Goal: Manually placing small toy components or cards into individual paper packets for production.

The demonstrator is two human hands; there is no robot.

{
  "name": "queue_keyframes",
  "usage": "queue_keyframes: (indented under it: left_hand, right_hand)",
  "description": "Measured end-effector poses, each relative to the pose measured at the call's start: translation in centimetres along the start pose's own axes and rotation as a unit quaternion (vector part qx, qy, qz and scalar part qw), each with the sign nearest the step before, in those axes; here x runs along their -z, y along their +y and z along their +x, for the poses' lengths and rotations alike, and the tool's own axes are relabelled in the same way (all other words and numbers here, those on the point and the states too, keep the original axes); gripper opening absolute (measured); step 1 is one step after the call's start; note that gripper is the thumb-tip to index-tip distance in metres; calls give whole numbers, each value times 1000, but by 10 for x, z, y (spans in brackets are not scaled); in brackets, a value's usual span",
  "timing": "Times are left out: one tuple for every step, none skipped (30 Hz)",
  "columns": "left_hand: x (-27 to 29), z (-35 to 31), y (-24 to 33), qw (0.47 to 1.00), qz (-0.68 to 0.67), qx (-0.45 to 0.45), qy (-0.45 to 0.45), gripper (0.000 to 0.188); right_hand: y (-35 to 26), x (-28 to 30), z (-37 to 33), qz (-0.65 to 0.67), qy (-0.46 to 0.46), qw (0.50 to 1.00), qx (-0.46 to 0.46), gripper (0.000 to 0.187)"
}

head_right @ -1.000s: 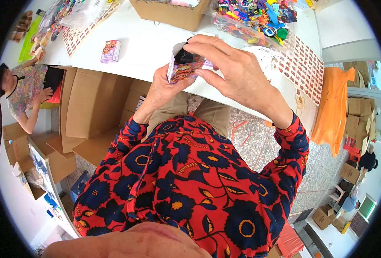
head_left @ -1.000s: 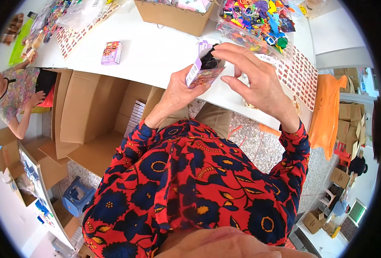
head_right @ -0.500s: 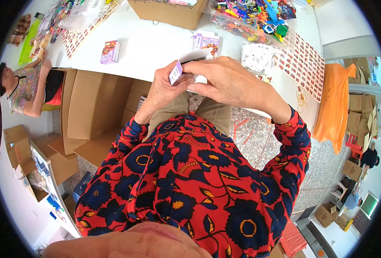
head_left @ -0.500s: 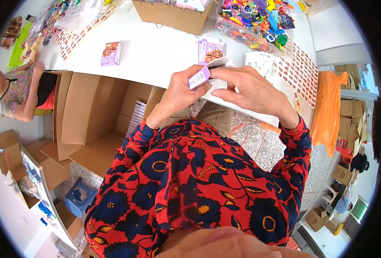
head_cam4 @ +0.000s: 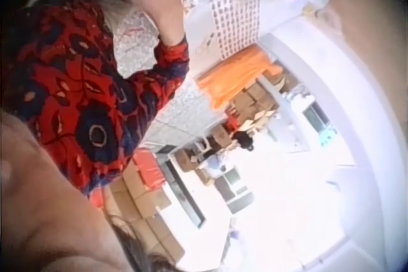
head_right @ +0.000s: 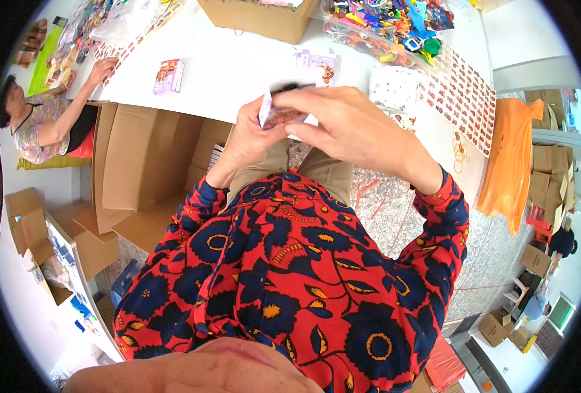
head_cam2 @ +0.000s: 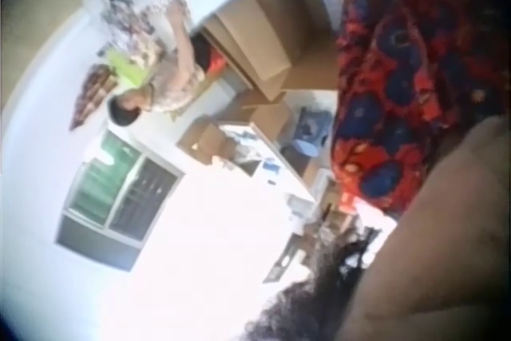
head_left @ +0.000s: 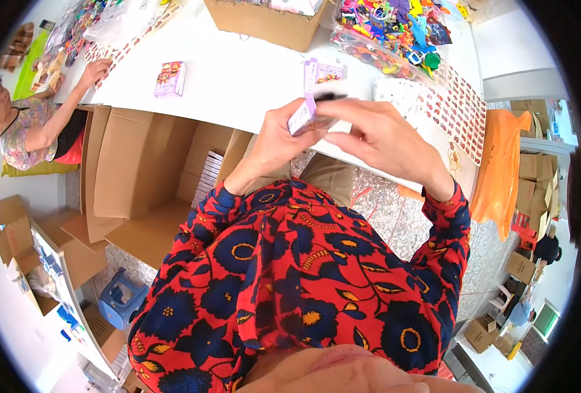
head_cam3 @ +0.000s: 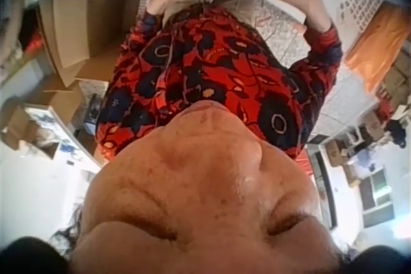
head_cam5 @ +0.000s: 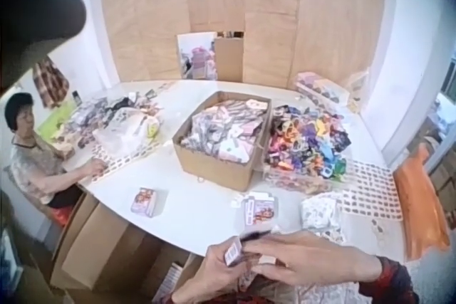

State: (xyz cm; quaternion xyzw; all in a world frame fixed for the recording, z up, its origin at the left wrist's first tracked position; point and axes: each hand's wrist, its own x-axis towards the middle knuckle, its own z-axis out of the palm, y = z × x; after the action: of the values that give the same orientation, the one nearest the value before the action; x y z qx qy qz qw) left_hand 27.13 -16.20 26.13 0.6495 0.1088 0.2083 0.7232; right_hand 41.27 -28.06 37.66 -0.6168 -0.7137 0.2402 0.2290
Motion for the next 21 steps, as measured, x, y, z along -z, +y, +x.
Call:
queue_keyframes:
  left_hand:
    - [1,0,0,1000,0,0,4,34]
    - [2,1,0,1000,-16,-1,2,31]
    - [2,1,1,999,-32,0,-4,29]
    - [2,1,2,999,-43,8,-10,30]
    - [2,1,3,999,-43,9,-8,30]
    - [2,1,4,999,-37,27,-16,35]
    - [1,2,4,998,-31,45,-23,40]
    - [0,1,4,998,-32,46,-25,40]
    - [-1,1,3,999,-13,28,-19,39]
    - [-2,1,2,1000,6,9,-13,38]
    - [-2,1,1,1000,6,12,-15,38]
    - [-1,1,0,999,35,11,-8,37]
    - [-1,1,-1,998,64,10,-2,36]
    - [2,1,-3,998,65,13,-7,36]
    - [4,1,-4,997,73,14,-6,36]
    - [6,2,-3,997,81,15,-6,36]
    - [6,2,-2,997,80,19,-14,36]
    - [7,3,1,999,26,23,19,35]
    - [9,2,2,998,-29,28,52,35]
    - [18,3,-13,997,-35,26,65,34]
    - [28,4,-19,996,-27,45,69,39]
  right_hand:
    - [-5,0,-2,25,78,997,5,26]
    - [-6,0,-2,51,156,986,11,26]
    - [-3,0,-6,51,154,987,10,26]
    - [3,0,-12,76,146,986,-14,28]
    - [7,-1,-15,100,138,985,-38,30]
    - [9,-3,-16,100,139,984,-41,30]
    - [12,-5,-16,110,153,981,-45,28]
    - [13,-6,-17,120,167,977,-48,27]
    - [14,-6,-16,122,168,977,-50,27]
    - [14,-4,-15,91,201,975,-19,27]
    - [13,-3,-13,60,234,970,12,26]
    - [10,-1,-11,45,225,973,5,27]
    - [12,-3,-9,47,229,972,2,27]
    - [15,-7,-7,13,170,985,10,27]
    - [20,-10,-7,-21,113,993,14,28]
    - [28,-15,-7,-32,110,992,51,29]
    - [31,-14,-8,-30,114,992,43,29]
    - [34,-12,-8,53,135,989,21,28]
    - [36,-9,-7,135,154,979,-1,28]
    - [40,-4,-10,200,172,962,-75,27]
    - [50,-2,-16,201,177,960,-82,27]
